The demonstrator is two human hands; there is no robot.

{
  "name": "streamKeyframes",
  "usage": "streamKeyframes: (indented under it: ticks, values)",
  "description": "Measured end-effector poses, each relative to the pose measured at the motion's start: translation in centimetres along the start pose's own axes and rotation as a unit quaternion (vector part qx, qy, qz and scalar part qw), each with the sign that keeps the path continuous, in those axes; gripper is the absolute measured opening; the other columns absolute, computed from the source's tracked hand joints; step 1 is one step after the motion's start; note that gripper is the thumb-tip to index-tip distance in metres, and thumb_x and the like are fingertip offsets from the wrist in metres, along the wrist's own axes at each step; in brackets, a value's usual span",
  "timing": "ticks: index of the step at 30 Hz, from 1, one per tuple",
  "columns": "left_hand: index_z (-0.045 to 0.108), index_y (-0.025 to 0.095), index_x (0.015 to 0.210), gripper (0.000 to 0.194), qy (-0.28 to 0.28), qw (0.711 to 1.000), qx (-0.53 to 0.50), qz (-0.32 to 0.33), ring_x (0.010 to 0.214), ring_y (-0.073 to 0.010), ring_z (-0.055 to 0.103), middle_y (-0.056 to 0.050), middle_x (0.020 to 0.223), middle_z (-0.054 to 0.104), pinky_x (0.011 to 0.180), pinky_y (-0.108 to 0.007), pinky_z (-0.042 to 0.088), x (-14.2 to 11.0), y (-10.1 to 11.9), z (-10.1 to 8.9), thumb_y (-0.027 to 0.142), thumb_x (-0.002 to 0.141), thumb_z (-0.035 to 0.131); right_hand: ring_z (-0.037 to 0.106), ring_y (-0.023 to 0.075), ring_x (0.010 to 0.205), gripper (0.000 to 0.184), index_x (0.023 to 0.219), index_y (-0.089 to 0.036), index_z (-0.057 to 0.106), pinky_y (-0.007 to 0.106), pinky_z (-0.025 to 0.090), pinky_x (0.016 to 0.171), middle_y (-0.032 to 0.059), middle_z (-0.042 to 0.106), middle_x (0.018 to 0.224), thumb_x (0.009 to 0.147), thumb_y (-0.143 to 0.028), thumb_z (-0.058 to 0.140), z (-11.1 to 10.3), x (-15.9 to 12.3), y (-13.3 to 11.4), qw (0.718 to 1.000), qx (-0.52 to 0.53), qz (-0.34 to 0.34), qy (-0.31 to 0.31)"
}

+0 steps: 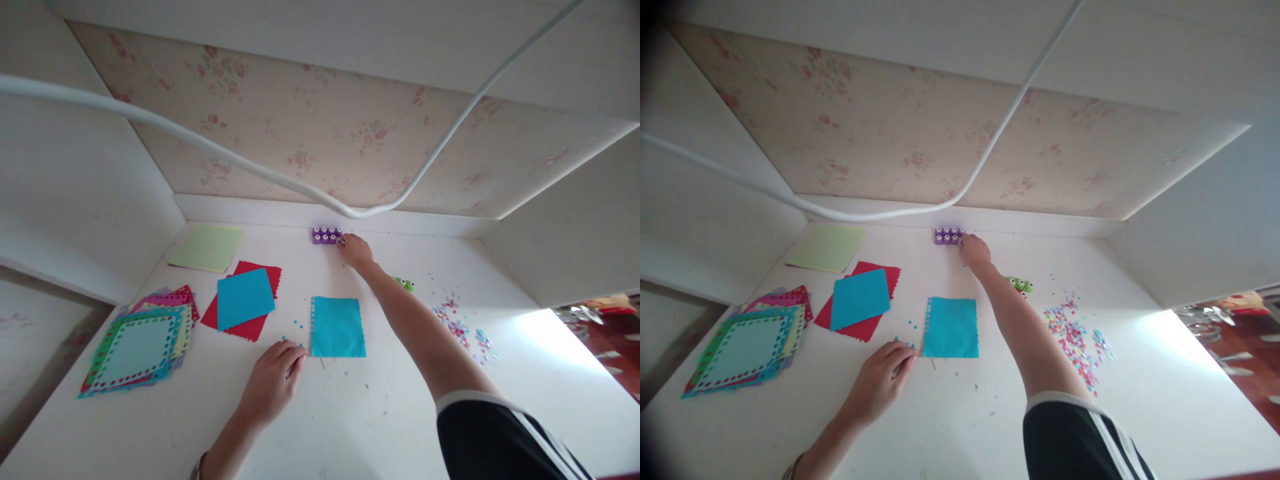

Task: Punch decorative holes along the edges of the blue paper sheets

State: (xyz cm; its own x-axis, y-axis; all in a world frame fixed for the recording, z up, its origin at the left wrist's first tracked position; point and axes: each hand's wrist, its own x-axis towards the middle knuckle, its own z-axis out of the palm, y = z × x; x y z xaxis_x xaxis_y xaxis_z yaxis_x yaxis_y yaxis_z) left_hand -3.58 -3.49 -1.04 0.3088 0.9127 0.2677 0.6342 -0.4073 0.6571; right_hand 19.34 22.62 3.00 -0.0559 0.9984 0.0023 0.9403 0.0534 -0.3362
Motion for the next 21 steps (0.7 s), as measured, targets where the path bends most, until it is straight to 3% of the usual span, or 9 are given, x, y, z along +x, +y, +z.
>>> streamKeyframes:
  ticks: [5, 9, 13, 17, 21]
  values:
    - [0.069, 0.023, 0.096, 0.02, -0.001, 1.0, -0.014, -0.015, 0.085, -0.0181, 0.066, -0.004, 0.092, 0.07, 0.079, -0.034, 0.057, 0.0, 0.2, -0.1, 0.019, 0.095, 0.049, 0.064, 0.0267, 0.105, 0.026, 0.109, -0.016, 0.067, 0.037, 0.046, 0.092, 0.0143, 0.068, 0.114, 0.092, -0.02, 0.049, -0.8, -2.3, 0.0, 0.999, 0.022, -0.003, 0.035]
    - [0.069, 0.024, 0.098, 0.021, 0.01, 0.994, -0.085, -0.071, 0.086, -0.0169, 0.067, -0.004, 0.094, 0.069, 0.075, -0.029, 0.058, 0.1, 0.5, -0.5, 0.026, 0.097, 0.048, 0.068, 0.0174, 0.097, 0.023, 0.107, -0.021, 0.067, 0.028, 0.051, 0.088, 0.0073, 0.067, 0.118, 0.09, -0.021, 0.052, -1.2, -7.6, -1.1, 0.995, 0.078, -0.047, 0.044]
    - [0.063, 0.021, 0.11, 0.022, 0.055, 0.986, -0.116, -0.11, 0.073, -0.0144, 0.065, -0.007, 0.1, 0.065, 0.061, -0.025, 0.057, 0.2, 0.5, -0.6, 0.033, 0.098, 0.049, 0.07, 0.0178, 0.092, 0.029, 0.116, -0.024, 0.064, 0.03, 0.056, 0.083, 0.0045, 0.071, 0.109, 0.088, -0.023, 0.058, -0.1, -15.4, -2.9, 0.952, 0.26, -0.162, -0.02]
    - [0.052, 0.023, 0.129, 0.036, 0.052, 0.992, -0.071, -0.089, 0.072, -0.0137, 0.065, -0.01, 0.114, 0.06, 0.069, -0.03, 0.059, 0.1, 0.1, -0.1, 0.034, 0.094, 0.056, 0.068, 0.0206, 0.104, 0.032, 0.121, -0.028, 0.062, 0.033, 0.055, 0.089, 0.004, 0.07, 0.115, 0.09, -0.02, 0.057, 1.3, -21.0, -4.4, 0.942, 0.24, -0.218, -0.087]
    - [0.051, 0.026, 0.13, 0.037, 0.025, 0.997, -0.034, -0.058, 0.077, -0.0155, 0.068, -0.009, 0.12, 0.059, 0.076, -0.033, 0.061, 0.3, 0.2, 0.4, 0.032, 0.094, 0.057, 0.061, 0.0222, 0.118, 0.043, 0.134, -0.027, 0.054, 0.036, 0.052, 0.098, 0.0063, 0.064, 0.129, 0.091, -0.019, 0.057, 1.8, -22.6, -4.2, 0.94, 0.221, -0.246, -0.08]
